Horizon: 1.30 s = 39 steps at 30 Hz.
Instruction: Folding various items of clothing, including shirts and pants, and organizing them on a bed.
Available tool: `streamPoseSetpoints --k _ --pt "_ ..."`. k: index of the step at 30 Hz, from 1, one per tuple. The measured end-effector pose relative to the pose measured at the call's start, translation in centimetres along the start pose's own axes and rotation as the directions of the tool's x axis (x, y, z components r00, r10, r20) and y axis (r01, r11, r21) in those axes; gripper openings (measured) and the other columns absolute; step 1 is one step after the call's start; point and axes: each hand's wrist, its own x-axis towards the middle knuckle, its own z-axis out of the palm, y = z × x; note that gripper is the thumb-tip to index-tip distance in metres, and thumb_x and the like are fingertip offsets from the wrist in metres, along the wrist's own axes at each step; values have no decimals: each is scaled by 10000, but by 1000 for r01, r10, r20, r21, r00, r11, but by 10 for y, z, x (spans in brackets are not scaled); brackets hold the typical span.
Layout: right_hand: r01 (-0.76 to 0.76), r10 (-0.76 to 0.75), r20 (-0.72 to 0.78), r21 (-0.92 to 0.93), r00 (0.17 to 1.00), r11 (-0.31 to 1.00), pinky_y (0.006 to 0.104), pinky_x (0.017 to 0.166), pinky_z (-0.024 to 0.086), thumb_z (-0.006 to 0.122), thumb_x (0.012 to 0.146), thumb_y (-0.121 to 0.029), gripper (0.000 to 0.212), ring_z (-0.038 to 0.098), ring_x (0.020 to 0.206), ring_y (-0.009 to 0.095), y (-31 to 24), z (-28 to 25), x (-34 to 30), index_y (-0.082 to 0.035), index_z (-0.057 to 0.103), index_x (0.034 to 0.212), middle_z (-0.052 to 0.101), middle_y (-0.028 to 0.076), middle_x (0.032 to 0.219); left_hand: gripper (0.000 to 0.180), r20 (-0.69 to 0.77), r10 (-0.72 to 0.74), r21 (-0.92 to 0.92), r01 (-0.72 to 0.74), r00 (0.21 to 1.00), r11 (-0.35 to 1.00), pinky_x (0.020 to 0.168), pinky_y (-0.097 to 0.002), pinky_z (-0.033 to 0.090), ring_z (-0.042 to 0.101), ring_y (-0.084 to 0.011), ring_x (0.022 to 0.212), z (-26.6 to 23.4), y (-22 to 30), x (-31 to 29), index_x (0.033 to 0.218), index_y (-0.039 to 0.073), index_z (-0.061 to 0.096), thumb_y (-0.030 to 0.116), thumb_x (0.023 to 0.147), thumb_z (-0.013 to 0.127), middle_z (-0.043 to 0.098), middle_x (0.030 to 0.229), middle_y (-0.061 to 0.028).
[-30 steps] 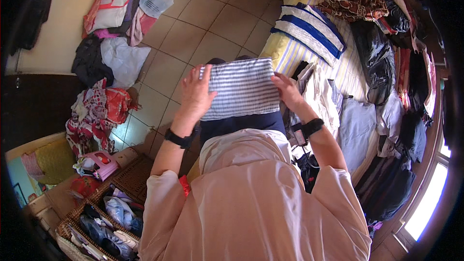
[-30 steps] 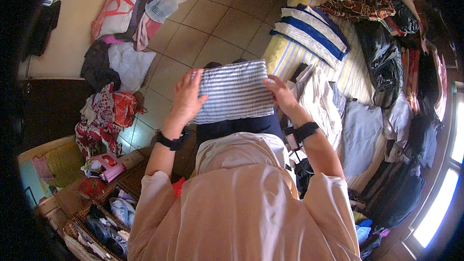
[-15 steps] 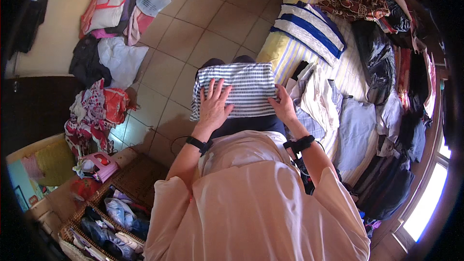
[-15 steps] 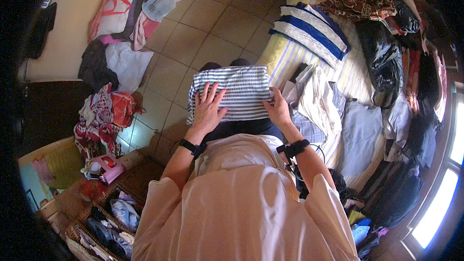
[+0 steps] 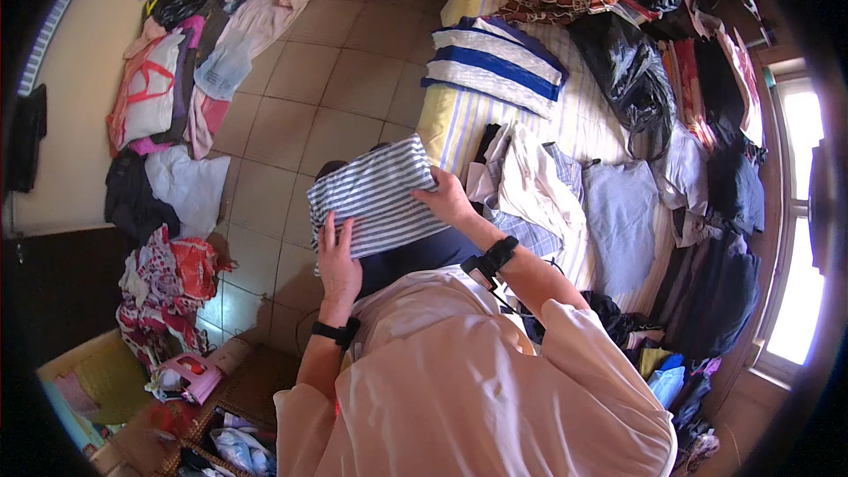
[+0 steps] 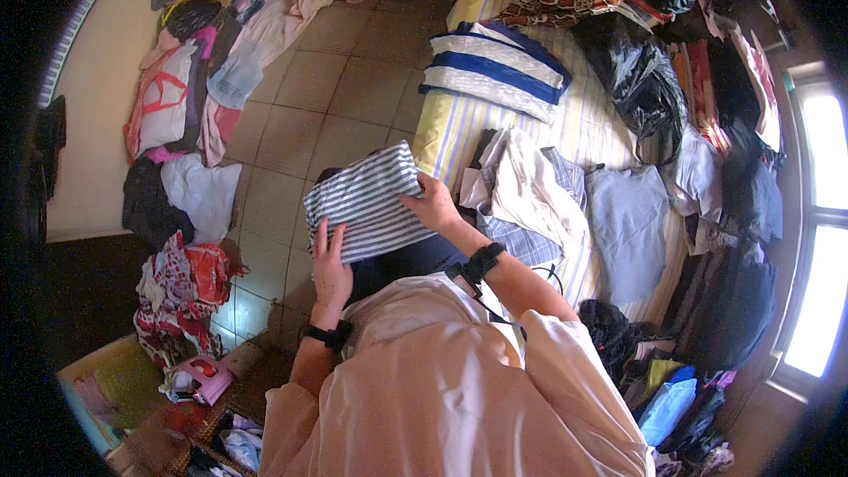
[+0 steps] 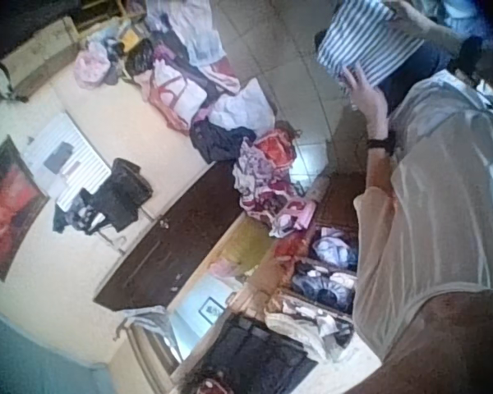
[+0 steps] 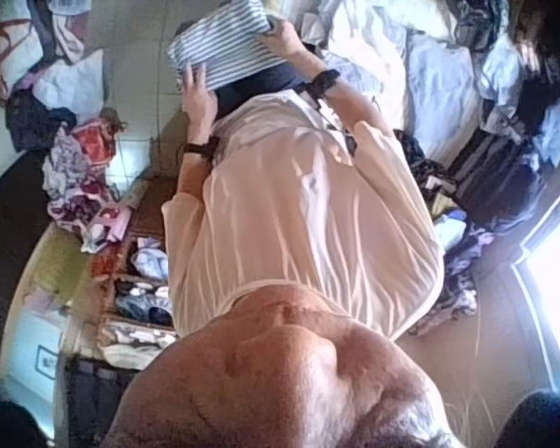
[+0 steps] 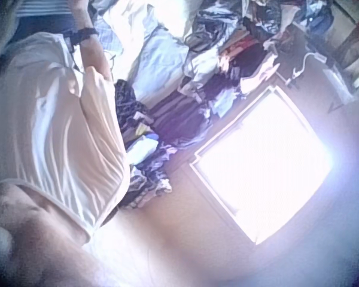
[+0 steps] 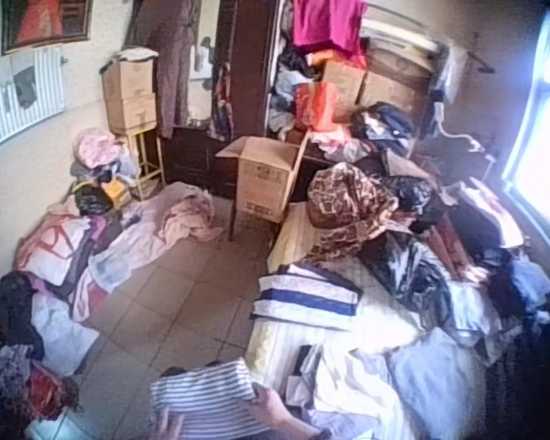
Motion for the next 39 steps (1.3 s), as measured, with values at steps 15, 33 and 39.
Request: streamPoseSetpoints --k 15,33,39 --pt "268 -101 -606 192 789 944 306 852 502 780 809 -185 501 612 1021 198 8 -250 89 11 536 1200 627 133 1148 703 -121 510 45 -508 852 860 1054 -619 313 226 -386 1412 -56 181 211 1418 163 395 40 793 692 176 1549 -137" --pt "-331 116 -480 -392 869 859 479 821 436 727 733 -199 261 584 948 377 121 -170 -98 -47 660 934 616 162 987 399 526 444 -556 -102 726 825 976 -360 468 596 -309 1131 48 149 106 1206 17 582 176 856 692 626 1214 -142" --pt "-174 211 -180 201 961 964 434 848 478 604 888 -233 362 592 1033 383 7 -125 -114 -14 527 1166 616 242 1039 498 781 385 -612 727 492 313 963 -350 473 573 -157 1136 47 152 97 1360 24 461 372 1005 485 579 1275 -55"
